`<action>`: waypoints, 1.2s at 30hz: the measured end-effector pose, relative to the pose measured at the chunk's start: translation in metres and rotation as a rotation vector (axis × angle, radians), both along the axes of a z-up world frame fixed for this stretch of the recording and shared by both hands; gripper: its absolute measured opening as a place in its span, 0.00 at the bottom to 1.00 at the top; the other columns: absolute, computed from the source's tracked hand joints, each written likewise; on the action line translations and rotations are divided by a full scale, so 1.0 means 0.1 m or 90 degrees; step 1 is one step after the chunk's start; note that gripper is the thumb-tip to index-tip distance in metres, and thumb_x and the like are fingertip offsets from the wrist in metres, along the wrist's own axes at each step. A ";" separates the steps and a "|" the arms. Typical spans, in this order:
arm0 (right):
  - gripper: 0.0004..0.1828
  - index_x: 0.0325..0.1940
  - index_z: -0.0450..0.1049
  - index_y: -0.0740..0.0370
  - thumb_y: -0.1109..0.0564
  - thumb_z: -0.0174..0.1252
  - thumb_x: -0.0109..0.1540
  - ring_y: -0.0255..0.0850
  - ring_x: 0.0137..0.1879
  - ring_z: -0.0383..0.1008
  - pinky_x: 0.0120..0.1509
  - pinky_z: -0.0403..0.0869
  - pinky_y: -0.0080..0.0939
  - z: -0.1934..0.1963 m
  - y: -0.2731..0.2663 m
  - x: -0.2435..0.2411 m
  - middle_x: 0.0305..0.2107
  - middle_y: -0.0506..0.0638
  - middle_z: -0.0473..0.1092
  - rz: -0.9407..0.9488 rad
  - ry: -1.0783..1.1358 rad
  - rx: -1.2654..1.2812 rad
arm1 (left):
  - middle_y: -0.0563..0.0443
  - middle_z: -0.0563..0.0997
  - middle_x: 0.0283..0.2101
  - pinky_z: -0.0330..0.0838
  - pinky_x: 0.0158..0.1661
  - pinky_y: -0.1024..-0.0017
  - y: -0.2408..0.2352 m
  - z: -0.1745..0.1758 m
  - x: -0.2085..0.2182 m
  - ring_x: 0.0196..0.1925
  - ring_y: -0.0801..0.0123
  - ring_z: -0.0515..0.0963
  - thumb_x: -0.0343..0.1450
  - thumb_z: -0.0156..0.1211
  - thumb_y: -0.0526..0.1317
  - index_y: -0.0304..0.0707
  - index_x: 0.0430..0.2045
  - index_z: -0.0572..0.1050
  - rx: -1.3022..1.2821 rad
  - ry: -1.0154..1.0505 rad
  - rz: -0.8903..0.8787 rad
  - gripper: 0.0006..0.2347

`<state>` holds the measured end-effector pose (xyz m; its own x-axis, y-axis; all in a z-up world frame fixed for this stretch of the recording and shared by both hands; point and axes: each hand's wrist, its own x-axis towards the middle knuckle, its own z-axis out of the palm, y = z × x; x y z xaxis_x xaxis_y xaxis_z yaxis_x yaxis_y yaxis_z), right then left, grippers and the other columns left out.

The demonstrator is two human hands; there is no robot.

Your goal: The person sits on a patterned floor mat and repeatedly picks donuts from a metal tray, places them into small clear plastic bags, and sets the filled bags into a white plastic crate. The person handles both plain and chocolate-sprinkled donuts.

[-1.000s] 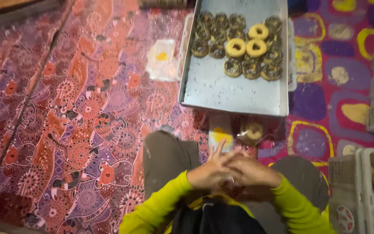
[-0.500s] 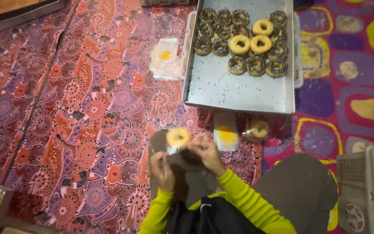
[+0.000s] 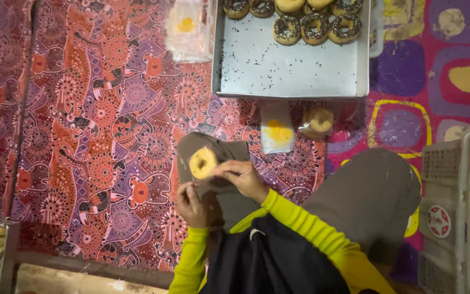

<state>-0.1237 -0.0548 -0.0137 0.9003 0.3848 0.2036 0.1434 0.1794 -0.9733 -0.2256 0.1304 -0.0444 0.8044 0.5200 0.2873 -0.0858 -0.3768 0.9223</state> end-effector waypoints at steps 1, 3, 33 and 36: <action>0.08 0.46 0.82 0.64 0.59 0.60 0.66 0.37 0.46 0.80 0.51 0.77 0.36 -0.06 0.02 -0.10 0.38 0.52 0.80 0.015 0.039 -0.036 | 0.48 0.79 0.43 0.72 0.49 0.76 0.00 -0.13 -0.08 0.44 0.73 0.76 0.82 0.50 0.35 0.30 0.42 0.73 0.049 0.002 0.000 0.06; 0.08 0.44 0.83 0.63 0.57 0.63 0.65 0.38 0.44 0.79 0.49 0.75 0.37 -0.26 0.10 -0.25 0.36 0.53 0.80 -0.067 -0.016 -0.165 | 0.51 0.77 0.38 0.71 0.43 0.78 0.02 -0.40 -0.21 0.38 0.76 0.74 0.80 0.52 0.35 0.30 0.41 0.73 -0.062 0.076 0.030 0.06; 0.20 0.56 0.76 0.65 0.55 0.66 0.63 0.36 0.50 0.76 0.55 0.74 0.39 -1.29 -2.91 0.56 0.45 0.48 0.77 -0.280 0.506 0.401 | 0.36 0.73 0.61 0.74 0.57 0.57 -2.97 -0.79 2.05 0.60 0.53 0.76 0.74 0.57 0.42 0.31 0.66 0.59 -0.638 0.462 -0.477 0.26; 0.24 0.58 0.71 0.62 0.54 0.68 0.61 0.36 0.56 0.76 0.64 0.74 0.40 -1.05 -2.93 0.13 0.49 0.47 0.75 -0.254 0.386 0.560 | 0.38 0.72 0.62 0.74 0.57 0.58 -2.99 -0.46 1.92 0.61 0.54 0.75 0.73 0.59 0.45 0.37 0.67 0.58 -0.549 0.437 -0.561 0.28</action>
<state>-0.1109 -0.3481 -0.1190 0.9686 -0.0116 -0.2483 -0.1076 0.8809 -0.4609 -0.0339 -0.1685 -0.0905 0.8010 -0.4108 -0.4355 0.5609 0.2606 0.7858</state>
